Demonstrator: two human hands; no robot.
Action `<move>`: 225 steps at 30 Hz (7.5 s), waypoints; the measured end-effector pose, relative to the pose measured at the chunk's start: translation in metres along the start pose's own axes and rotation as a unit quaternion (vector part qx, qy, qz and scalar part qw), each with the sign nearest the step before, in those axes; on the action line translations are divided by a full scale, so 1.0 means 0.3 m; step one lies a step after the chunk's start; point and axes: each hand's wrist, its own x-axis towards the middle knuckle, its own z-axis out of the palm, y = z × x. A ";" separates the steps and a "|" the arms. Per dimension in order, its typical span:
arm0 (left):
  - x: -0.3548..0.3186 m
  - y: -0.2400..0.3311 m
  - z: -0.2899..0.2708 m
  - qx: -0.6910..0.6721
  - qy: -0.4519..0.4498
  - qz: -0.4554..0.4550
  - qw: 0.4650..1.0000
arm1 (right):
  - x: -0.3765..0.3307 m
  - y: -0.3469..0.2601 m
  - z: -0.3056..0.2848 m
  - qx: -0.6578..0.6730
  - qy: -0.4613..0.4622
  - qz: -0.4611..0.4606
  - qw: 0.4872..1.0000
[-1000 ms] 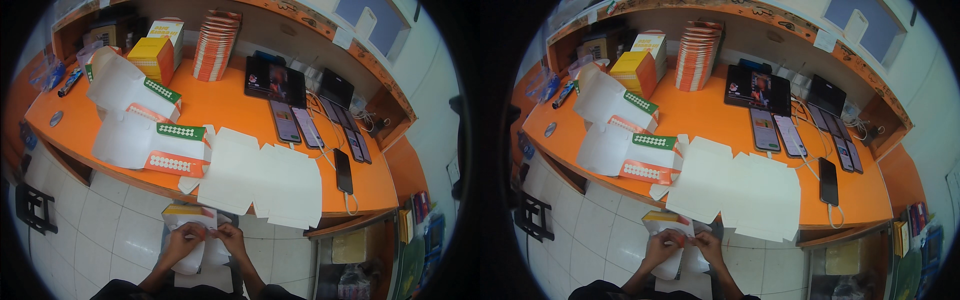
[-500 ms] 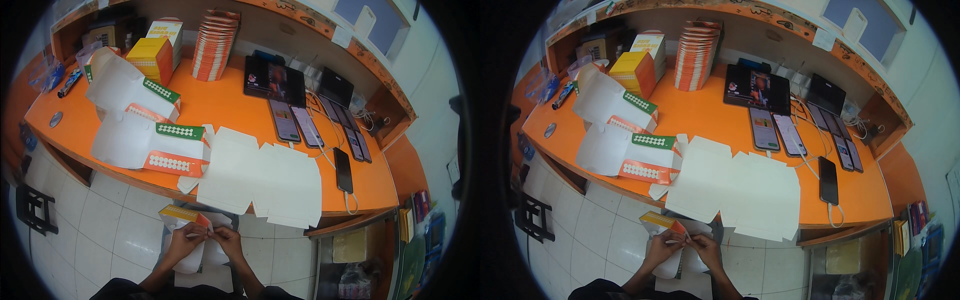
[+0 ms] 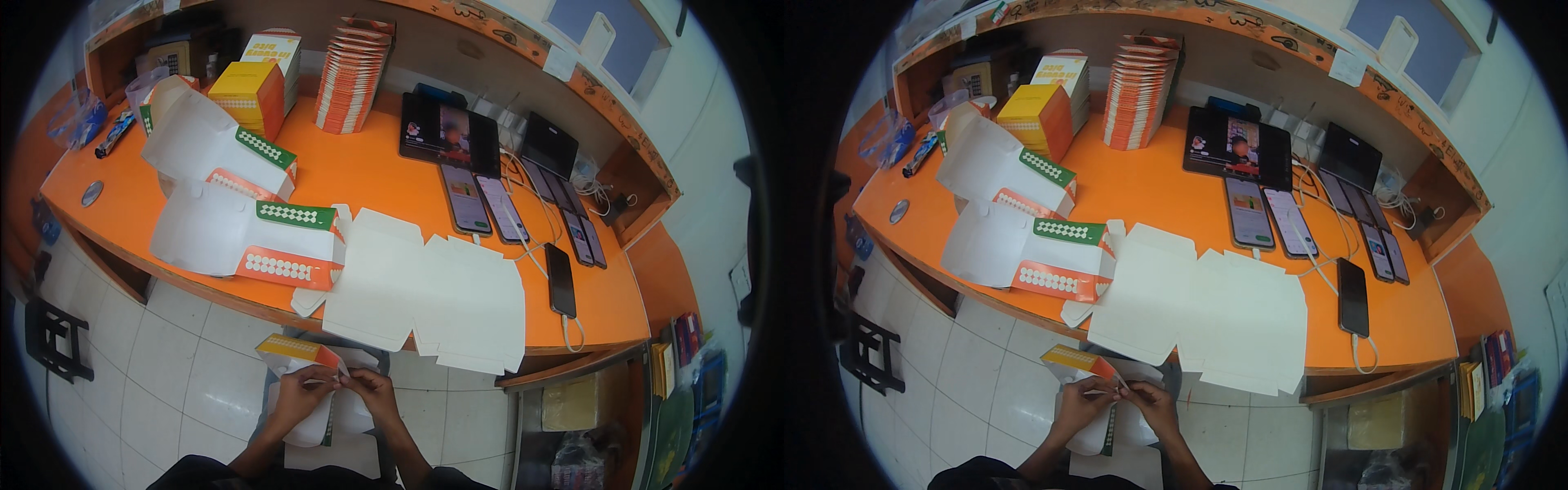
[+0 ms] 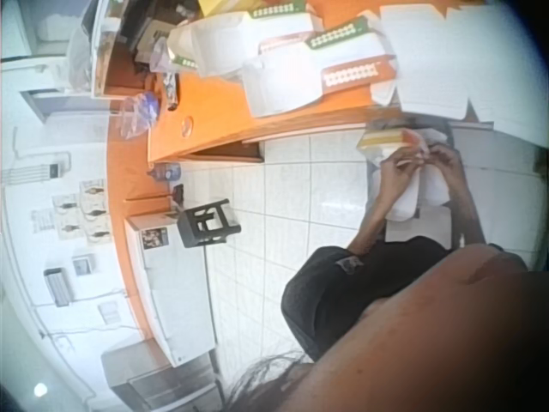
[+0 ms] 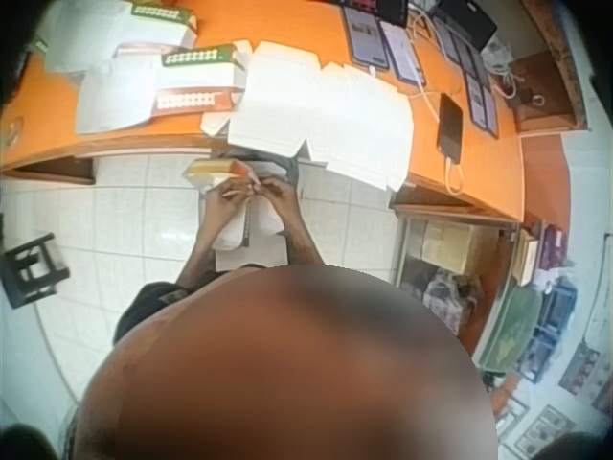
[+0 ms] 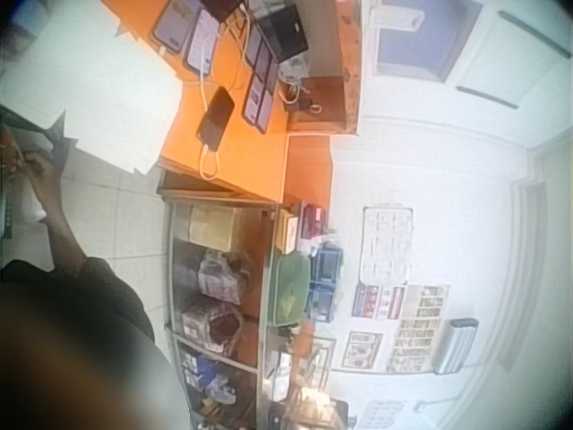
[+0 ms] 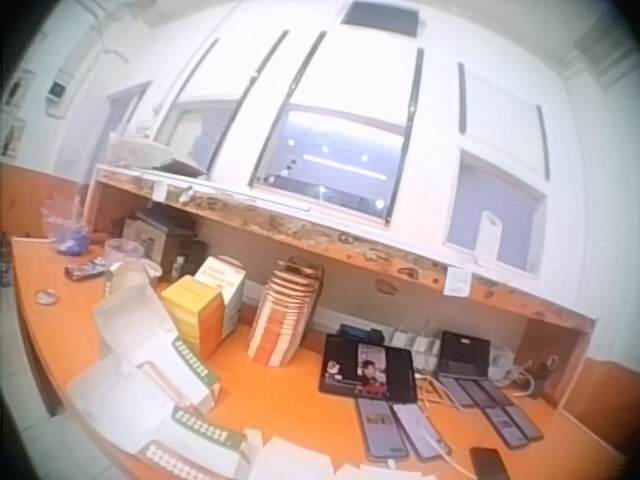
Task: The person assembles small rectangular boxes from flat cardboard pieces by folding and taping the edges. They handle each piece individually, fold along creases, and secure the sides with tape, placing completed boxes on the table.
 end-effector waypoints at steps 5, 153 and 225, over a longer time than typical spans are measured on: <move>0.001 -0.015 0.010 -0.011 0.005 0.023 1.000 | -0.011 -0.022 0.006 -0.010 0.009 0.007 1.000; 0.001 -0.012 -0.041 0.062 0.018 0.137 0.989 | -0.015 0.010 0.044 -0.077 0.032 -0.070 0.994; -0.040 0.013 -0.070 -0.141 -0.153 -0.065 0.976 | 0.024 0.011 0.038 -0.079 -0.049 -0.059 0.994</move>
